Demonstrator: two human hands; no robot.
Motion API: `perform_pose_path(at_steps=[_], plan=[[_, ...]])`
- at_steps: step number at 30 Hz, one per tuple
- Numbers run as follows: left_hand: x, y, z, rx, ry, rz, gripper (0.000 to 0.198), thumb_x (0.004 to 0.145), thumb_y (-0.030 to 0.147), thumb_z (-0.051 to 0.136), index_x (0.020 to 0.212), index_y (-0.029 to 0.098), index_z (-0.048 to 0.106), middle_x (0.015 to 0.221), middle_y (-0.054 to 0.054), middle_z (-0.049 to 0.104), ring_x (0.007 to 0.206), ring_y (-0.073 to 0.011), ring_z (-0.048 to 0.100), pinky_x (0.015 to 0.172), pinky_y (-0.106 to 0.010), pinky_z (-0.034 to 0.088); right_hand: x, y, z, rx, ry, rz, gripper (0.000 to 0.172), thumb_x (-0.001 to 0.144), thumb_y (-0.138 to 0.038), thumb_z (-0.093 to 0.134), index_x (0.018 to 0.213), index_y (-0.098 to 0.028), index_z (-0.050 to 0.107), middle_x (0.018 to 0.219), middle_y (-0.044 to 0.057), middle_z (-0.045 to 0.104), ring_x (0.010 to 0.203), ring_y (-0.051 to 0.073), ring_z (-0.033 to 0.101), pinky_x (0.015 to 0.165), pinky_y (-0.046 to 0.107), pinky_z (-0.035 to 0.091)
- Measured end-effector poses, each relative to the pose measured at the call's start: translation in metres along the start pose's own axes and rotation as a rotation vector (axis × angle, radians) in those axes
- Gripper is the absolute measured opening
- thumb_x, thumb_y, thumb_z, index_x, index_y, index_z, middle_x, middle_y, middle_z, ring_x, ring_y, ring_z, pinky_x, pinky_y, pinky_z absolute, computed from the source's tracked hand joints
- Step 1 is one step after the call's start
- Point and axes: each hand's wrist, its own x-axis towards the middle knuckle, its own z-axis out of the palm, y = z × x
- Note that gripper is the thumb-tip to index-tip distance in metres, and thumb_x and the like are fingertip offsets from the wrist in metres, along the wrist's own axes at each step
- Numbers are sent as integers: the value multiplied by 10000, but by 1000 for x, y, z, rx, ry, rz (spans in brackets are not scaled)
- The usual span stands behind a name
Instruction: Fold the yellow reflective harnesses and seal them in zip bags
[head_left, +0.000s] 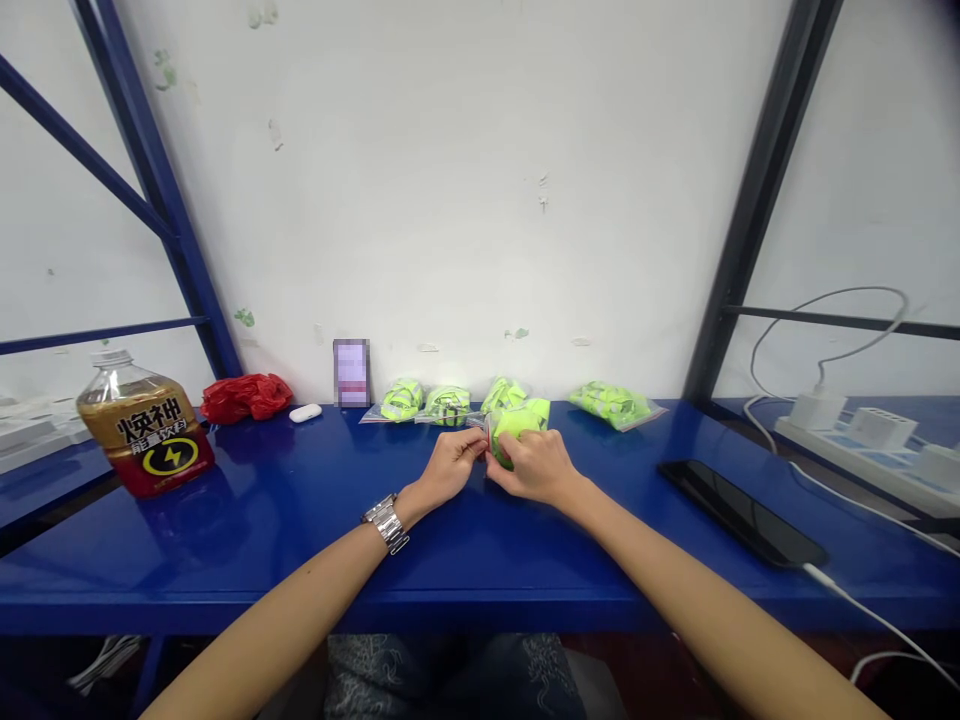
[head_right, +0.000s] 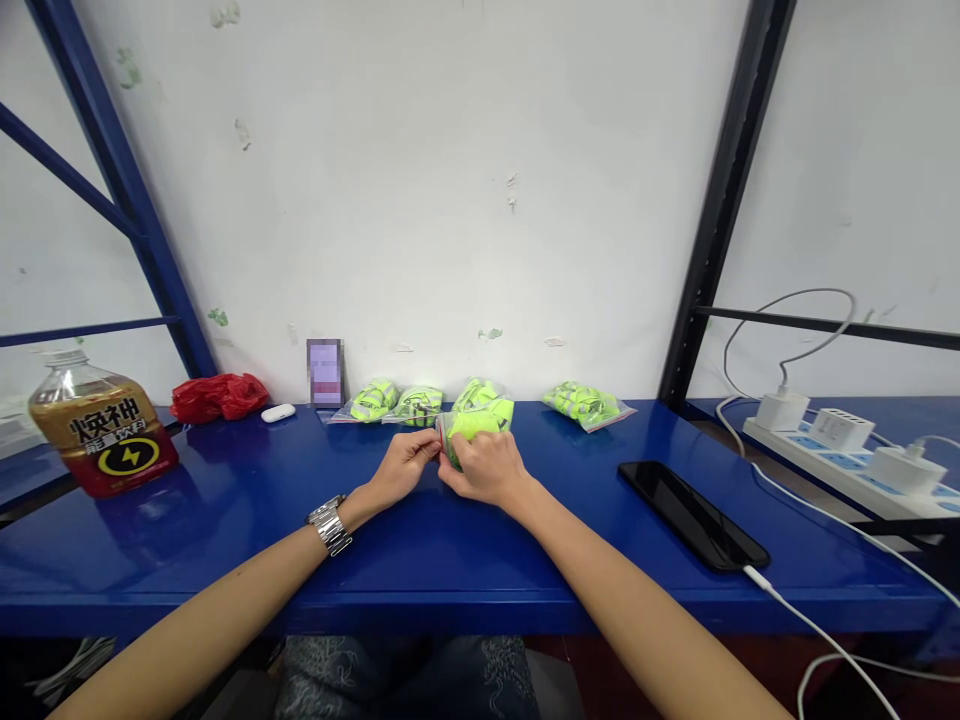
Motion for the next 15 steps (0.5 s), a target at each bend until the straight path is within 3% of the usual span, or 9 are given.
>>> perform_pose_path(at_steps=[5, 10, 15], plan=[[-1, 6, -1, 149, -16, 78, 276, 951, 296, 357, 782, 166, 532, 703, -2, 539, 639, -122, 487, 638, -250, 384, 2, -6, -1, 11, -68, -4, 338, 871, -328, 409, 779, -157, 685, 643, 104, 690, 514, 175, 575, 506, 273, 173], [0, 11, -6, 212, -57, 124, 186, 934, 293, 403, 859, 174, 525, 765, -24, 575, 680, -137, 520, 661, -264, 408, 3, -10, -3, -20, -115, 128, 324, 860, -377, 434, 816, -171, 680, 685, 111, 705, 579, 215, 628, 520, 269, 260], [2, 11, -6, 293, -68, 135, 169, 919, 253, 392, 789, 187, 476, 717, -7, 532, 632, -129, 474, 607, -258, 378, 4, -17, -3, -55, -219, 56, 331, 889, -310, 395, 840, -143, 676, 682, 145, 701, 579, 234, 638, 520, 275, 299]])
